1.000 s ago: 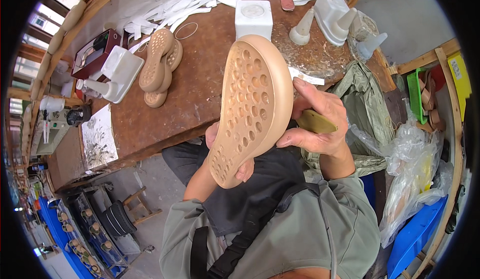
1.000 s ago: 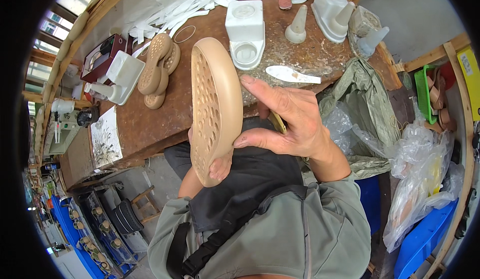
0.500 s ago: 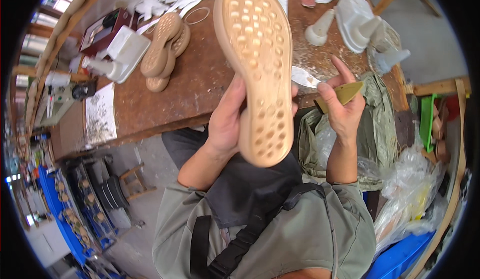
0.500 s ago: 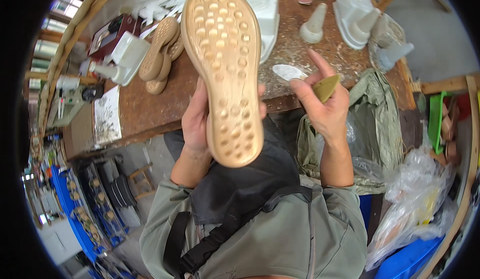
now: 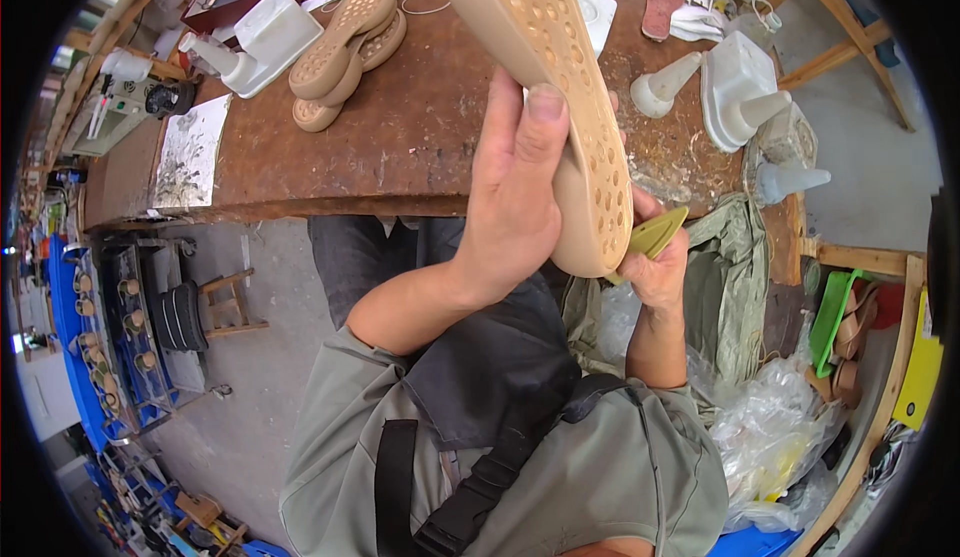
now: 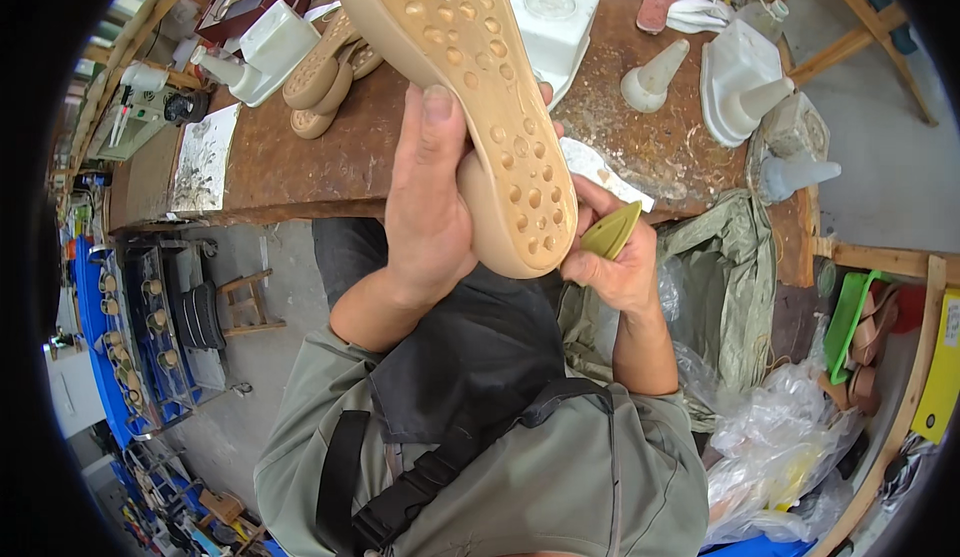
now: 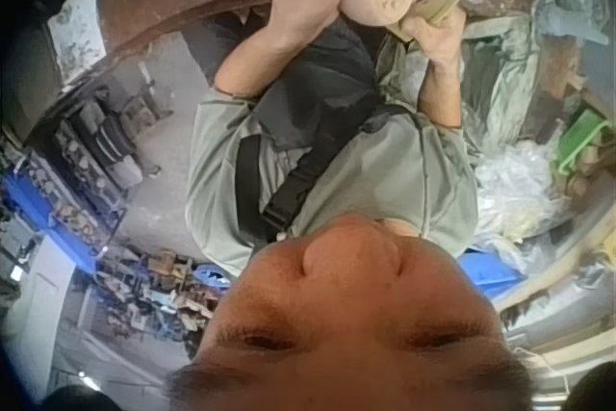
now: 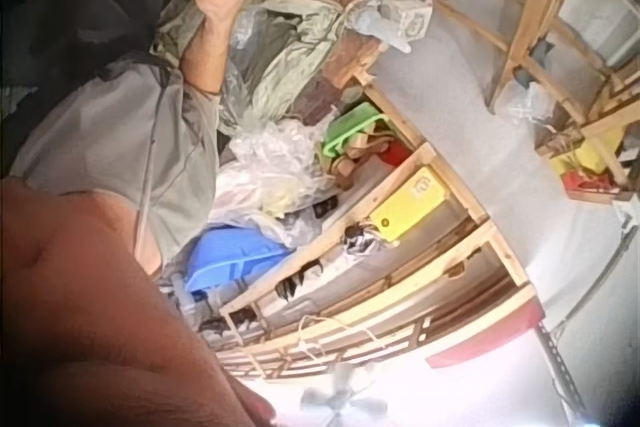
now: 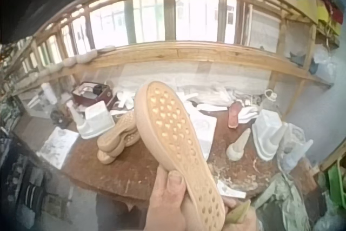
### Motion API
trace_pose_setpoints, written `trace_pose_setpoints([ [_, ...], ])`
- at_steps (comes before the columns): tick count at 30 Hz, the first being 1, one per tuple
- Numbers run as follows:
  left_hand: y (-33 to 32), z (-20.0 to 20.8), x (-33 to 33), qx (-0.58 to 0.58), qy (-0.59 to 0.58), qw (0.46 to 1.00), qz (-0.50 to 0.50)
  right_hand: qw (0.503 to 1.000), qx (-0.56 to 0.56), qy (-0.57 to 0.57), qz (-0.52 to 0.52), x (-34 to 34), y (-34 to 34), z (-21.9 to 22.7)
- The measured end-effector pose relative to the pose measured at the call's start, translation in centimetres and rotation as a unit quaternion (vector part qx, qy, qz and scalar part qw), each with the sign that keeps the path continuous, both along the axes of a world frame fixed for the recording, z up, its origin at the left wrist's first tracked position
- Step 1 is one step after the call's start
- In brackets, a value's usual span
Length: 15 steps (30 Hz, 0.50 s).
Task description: Apply adhesive or primer to the bottom of shoe soles using a brush and a dispenser.
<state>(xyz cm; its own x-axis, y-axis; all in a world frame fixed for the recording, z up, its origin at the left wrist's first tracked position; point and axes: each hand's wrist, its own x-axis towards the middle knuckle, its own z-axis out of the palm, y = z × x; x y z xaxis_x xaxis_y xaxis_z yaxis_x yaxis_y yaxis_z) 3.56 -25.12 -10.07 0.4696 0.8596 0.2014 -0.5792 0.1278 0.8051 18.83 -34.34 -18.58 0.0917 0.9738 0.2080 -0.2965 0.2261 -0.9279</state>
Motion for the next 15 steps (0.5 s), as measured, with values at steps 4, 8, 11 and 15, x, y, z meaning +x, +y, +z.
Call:
trace_pose_setpoints([
  [4, -0.4, 0.1, 1.0, 0.034, 0.001, 0.998, 0.044, 1.000, -0.027, -0.003, 0.012, -0.6, 0.0, 0.3],
  [8, -0.1, -0.5, 0.8, 0.094, 0.044, 0.989, 0.103, 0.998, -0.055, -0.012, 0.006, -1.3, 1.0, 0.1],
  [11, -0.6, -0.8, 0.6, 0.066, 0.035, 0.989, 0.129, 0.998, -0.062, -0.022, 0.003, -1.9, 1.5, -0.5],
  [15, -0.3, -1.7, -0.2, 0.112, 0.041, 0.979, 0.163, 0.996, -0.081, -0.023, 0.027, -2.3, 2.2, -1.5],
])
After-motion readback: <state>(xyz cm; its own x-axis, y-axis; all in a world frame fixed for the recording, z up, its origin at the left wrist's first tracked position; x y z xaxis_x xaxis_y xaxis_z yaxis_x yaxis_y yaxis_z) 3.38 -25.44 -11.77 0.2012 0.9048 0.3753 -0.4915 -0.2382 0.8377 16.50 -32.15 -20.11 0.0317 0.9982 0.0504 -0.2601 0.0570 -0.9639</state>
